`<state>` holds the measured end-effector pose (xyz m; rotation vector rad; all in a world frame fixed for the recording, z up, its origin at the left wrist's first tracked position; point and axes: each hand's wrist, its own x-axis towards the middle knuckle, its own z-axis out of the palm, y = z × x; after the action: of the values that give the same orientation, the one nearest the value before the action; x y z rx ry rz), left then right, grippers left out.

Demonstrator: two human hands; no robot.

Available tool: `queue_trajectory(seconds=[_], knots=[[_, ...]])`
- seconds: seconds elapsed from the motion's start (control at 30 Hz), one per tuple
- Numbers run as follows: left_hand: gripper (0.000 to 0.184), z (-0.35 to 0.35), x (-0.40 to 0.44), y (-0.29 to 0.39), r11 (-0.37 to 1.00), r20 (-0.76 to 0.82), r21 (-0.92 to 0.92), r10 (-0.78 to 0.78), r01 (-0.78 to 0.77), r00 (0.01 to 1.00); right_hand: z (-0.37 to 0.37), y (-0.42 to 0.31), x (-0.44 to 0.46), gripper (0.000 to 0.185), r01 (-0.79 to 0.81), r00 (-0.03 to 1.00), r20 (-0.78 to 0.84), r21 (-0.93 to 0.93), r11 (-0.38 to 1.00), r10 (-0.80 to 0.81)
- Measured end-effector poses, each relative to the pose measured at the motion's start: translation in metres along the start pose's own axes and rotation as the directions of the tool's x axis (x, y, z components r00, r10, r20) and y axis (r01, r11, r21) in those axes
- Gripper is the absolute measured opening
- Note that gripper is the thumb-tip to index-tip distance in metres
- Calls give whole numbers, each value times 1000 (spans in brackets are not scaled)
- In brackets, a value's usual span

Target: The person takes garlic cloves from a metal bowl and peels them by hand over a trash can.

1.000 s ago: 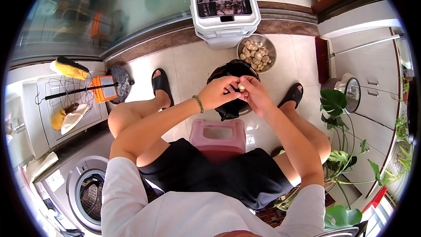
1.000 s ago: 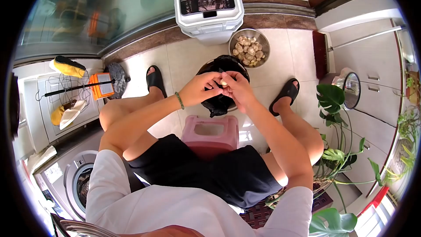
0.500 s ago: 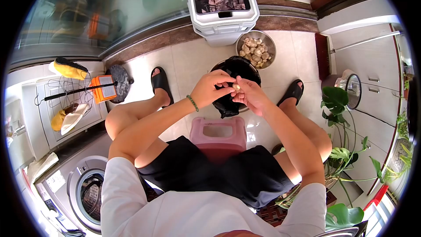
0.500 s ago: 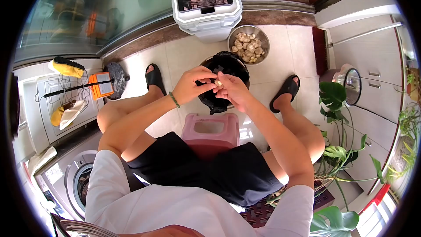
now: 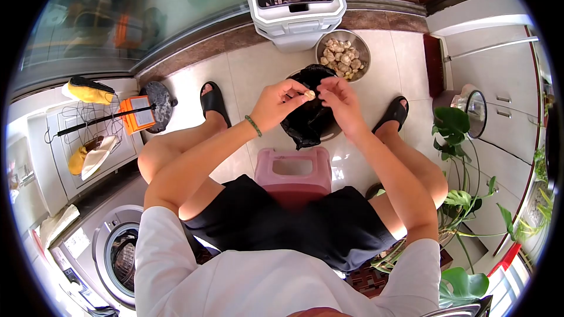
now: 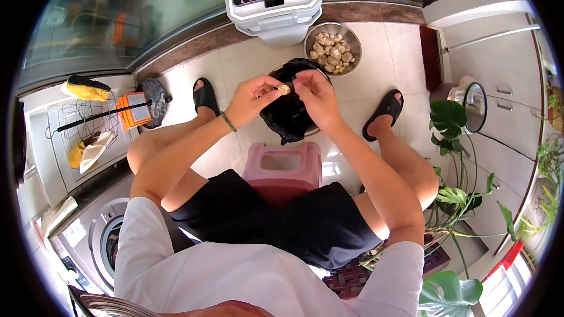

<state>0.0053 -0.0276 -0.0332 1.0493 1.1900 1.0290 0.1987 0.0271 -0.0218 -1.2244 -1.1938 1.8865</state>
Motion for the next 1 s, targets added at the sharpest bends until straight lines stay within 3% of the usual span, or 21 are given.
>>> queue_trajectory(seconds=[0.03, 0.07, 0.13, 0.17, 0.43, 0.57, 0.93, 1.0], knots=[[12, 0, -1, 1, 1000, 2, -2, -3, 3, 1000, 0, 1, 0, 31, 152, 988, 3, -101, 983, -152], [11, 1, -1, 2, 1000, -13, -5, -20, 20, 1000, -1, 1, -2, 31, 150, 989, 1, -101, 984, -150], [11, 2, -2, 6, 999, -26, -9, -40, 39, 999, 3, -9, -7, 37, 359, 933, 97, -198, 912, -347], [11, 2, -2, 7, 1000, -23, 16, -26, 26, 999, 5, -12, -9, 40, 390, 920, 119, -225, 893, -372], [11, 6, -5, 16, 984, 26, 177, 7, -11, 1000, 7, -16, -11, 33, 522, 852, 176, -373, 767, -494], [9, 8, -5, 12, 997, 0, 69, -14, 14, 1000, 7, -14, -11, 31, 577, 806, 178, -449, 682, -564], [8, 11, -4, 9, 991, -53, -127, -42, 35, 998, 7, -16, -10, 30, 605, 784, 232, -497, 622, -576], [12, 9, -2, 11, 964, -21, -209, -170, 162, 985, 8, -16, -10, 31, 608, 782, 235, -496, 620, -578]])
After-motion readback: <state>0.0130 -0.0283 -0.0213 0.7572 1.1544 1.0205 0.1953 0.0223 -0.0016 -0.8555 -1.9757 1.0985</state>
